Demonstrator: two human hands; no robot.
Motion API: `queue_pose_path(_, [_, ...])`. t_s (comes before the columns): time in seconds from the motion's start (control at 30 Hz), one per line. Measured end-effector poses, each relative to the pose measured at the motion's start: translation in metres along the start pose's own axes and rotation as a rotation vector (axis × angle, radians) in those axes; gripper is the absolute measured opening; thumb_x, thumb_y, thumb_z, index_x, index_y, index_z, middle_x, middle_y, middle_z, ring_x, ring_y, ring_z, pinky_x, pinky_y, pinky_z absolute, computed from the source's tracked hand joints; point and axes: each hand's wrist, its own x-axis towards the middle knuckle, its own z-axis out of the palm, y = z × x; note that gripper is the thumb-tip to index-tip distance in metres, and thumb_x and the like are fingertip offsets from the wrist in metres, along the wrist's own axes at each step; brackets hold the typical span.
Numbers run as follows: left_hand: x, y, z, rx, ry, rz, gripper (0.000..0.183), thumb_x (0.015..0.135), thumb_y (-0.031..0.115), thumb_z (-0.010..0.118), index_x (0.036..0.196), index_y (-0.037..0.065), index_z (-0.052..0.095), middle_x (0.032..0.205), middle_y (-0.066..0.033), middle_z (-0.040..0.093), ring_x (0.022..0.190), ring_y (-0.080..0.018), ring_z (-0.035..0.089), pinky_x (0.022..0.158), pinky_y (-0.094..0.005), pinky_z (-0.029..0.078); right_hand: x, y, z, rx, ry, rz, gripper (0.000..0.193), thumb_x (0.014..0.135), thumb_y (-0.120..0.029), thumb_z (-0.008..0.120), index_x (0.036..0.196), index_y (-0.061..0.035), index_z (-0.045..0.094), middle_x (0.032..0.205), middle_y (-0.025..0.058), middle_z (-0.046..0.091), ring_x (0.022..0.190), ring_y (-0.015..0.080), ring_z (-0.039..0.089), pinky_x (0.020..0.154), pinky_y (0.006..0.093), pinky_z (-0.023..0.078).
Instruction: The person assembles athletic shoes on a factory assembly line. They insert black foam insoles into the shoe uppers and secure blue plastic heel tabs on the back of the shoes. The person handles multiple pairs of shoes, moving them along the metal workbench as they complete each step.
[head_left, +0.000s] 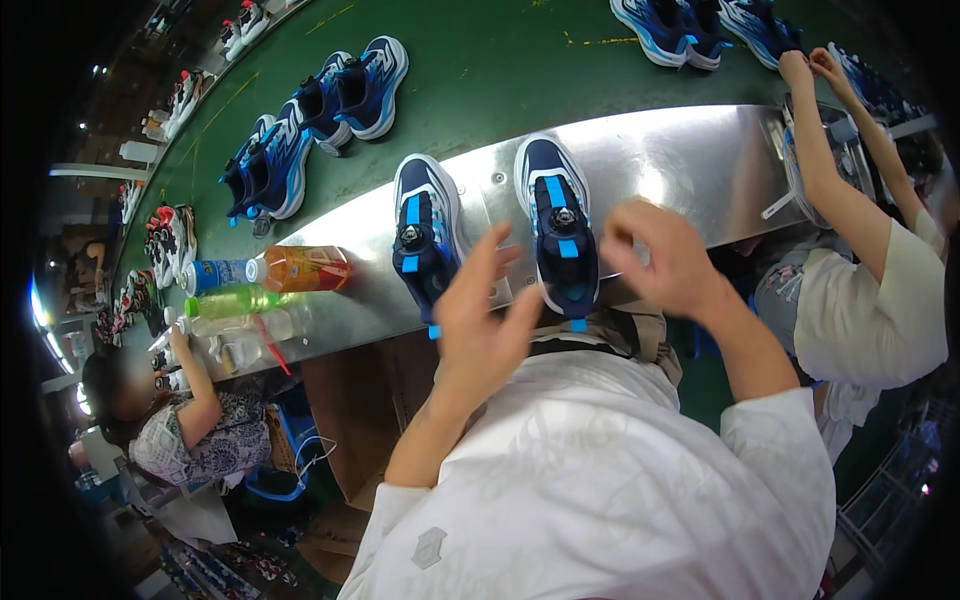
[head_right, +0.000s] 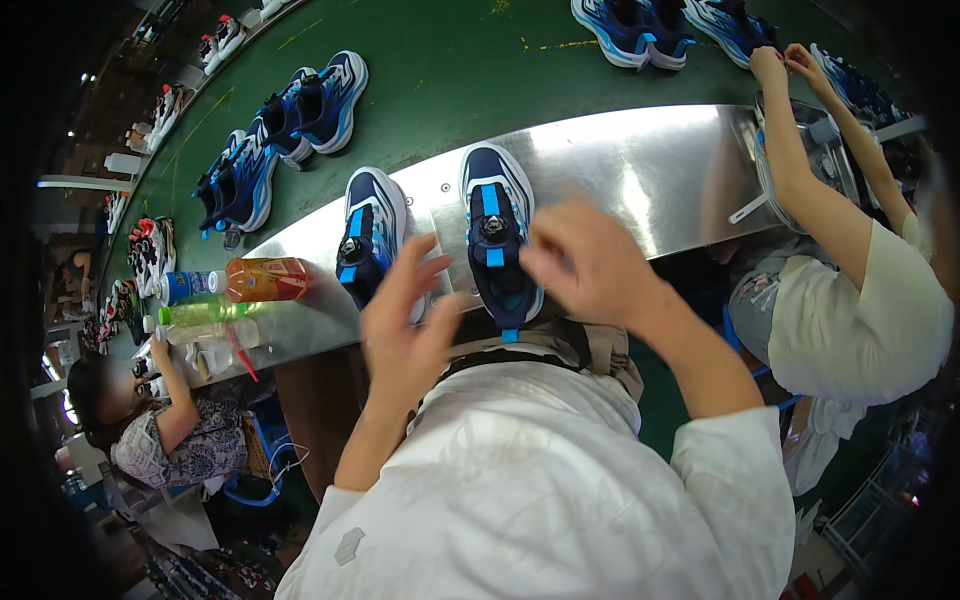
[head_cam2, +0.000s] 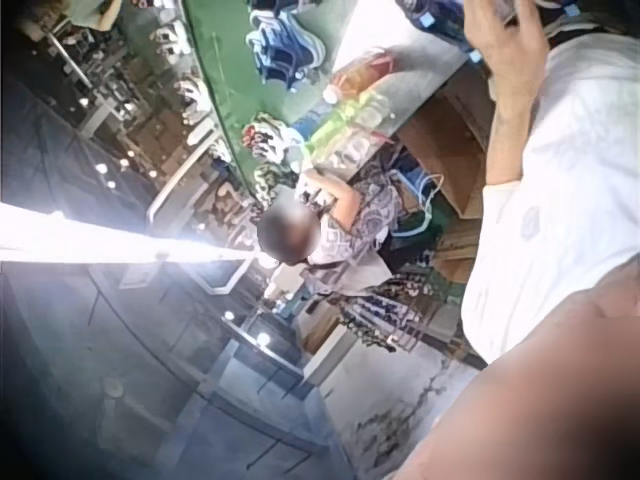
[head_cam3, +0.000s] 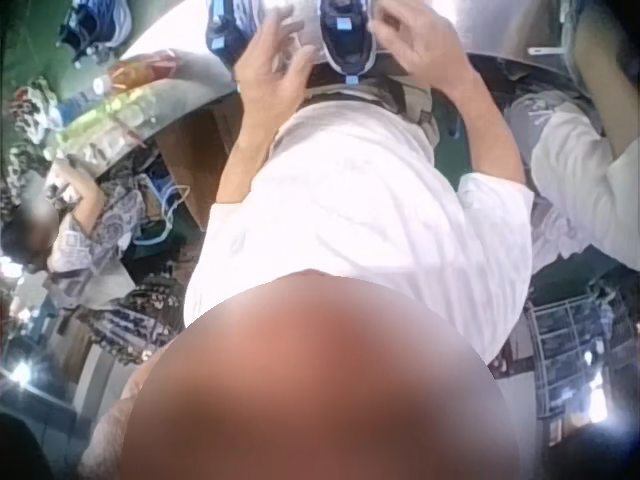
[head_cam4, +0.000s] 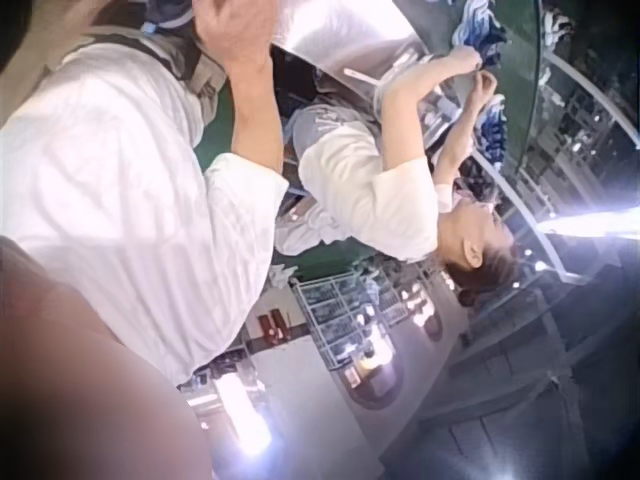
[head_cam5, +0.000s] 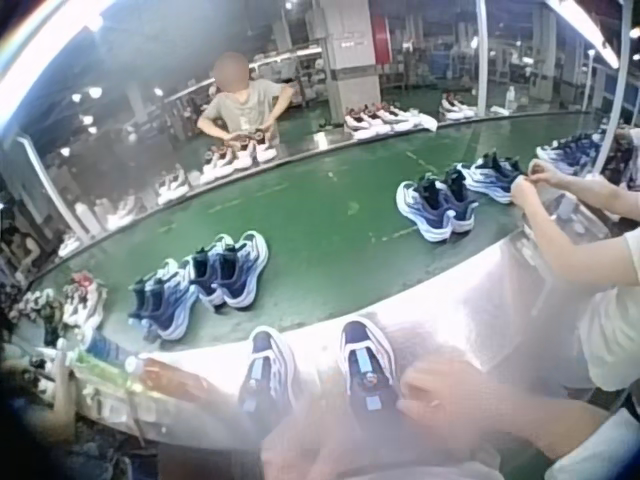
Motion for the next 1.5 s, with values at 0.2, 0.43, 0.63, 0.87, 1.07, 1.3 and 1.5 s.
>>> queue_pose_path(0.2, [0.002,-0.082,-0.071,0.502,0.344,-0.125,0.049,0.112,0.026,0.058,0.147,-0.008,0.058,0.135,-0.0204,0.070,0.120,-0.0310,0.068,0.108,-0.0390,0.050,-0.021,-0.040,0.050,-0.335,-0.184,-0.268,0.065,0.087,-0.015,0.076,0.149,-0.0092,0.058,0.106,0.0207,0.065,0.101,0.0388,0.065,0.090,0.0490,0.052])
queue_pose_path(0.43, [0.018,-0.070,-0.032,-0.189,0.000,-0.427,0.056,0.117,0.037,0.047,0.162,0.005,0.048,0.123,-0.0065,0.070,0.105,-0.0127,0.061,0.094,-0.0289,0.051,0.040,-0.013,0.085,-0.498,-0.230,-0.420,0.053,0.090,-0.016,0.072,0.143,-0.0148,0.062,0.096,0.0184,0.069,0.092,0.0378,0.069,0.086,0.0470,0.052])
queue_pose_path(0.63, [0.042,-0.163,-0.040,-0.459,0.286,-0.341,0.048,0.117,0.028,0.048,0.146,-0.009,0.060,0.126,-0.0175,0.073,0.100,-0.0220,0.075,0.083,-0.0314,0.061,0.128,0.014,0.045,-0.509,-0.230,-0.252,0.044,0.076,-0.046,0.089,0.101,-0.0120,0.076,0.082,0.0156,0.073,0.085,0.0365,0.074,0.080,0.0503,0.058])
queue_pose_path(0.87, [0.049,-0.182,-0.021,-0.404,0.398,-0.237,0.028,0.111,0.005,0.055,0.132,-0.006,0.070,0.109,-0.0115,0.076,0.078,-0.0115,0.070,0.067,-0.0245,0.056,0.286,0.095,-0.008,-0.751,-0.048,-0.362,0.048,0.084,-0.042,0.086,0.124,-0.0180,0.076,0.114,0.0144,0.073,0.112,0.0332,0.070,0.095,0.0491,0.055])
queue_pose_path(1.07, [0.035,-0.182,-0.022,-0.350,0.430,-0.202,0.025,0.109,0.003,0.056,0.128,-0.004,0.071,0.110,-0.0112,0.076,0.084,-0.0123,0.072,0.067,-0.0235,0.056,0.289,0.123,-0.075,-0.851,0.073,-0.147,0.022,0.087,-0.016,0.067,0.105,-0.0076,0.077,0.105,0.0182,0.073,0.104,0.0394,0.072,0.089,0.0514,0.059])
queue_pose_path(1.3, [0.054,-0.175,-0.006,-0.193,0.462,-0.106,0.017,0.104,0.002,0.060,0.113,0.000,0.075,0.089,-0.0052,0.075,0.069,-0.0075,0.065,0.058,-0.0234,0.051,0.222,0.320,-0.231,-0.822,-0.376,0.410,0.090,0.062,-0.032,0.088,0.145,-0.0056,0.066,0.146,0.0233,0.066,0.134,0.0409,0.064,0.115,0.0452,0.051])
queue_pose_path(1.5, [0.045,-0.175,-0.012,-0.041,0.573,-0.012,0.015,0.100,0.000,0.063,0.109,-0.003,0.074,0.092,-0.0104,0.075,0.072,-0.0172,0.071,0.066,-0.0314,0.057,0.195,0.229,-0.155,-0.849,-0.075,0.181,0.068,0.072,-0.041,0.090,0.128,-0.0038,0.076,0.123,0.0216,0.076,0.116,0.0399,0.070,0.103,0.0485,0.056])
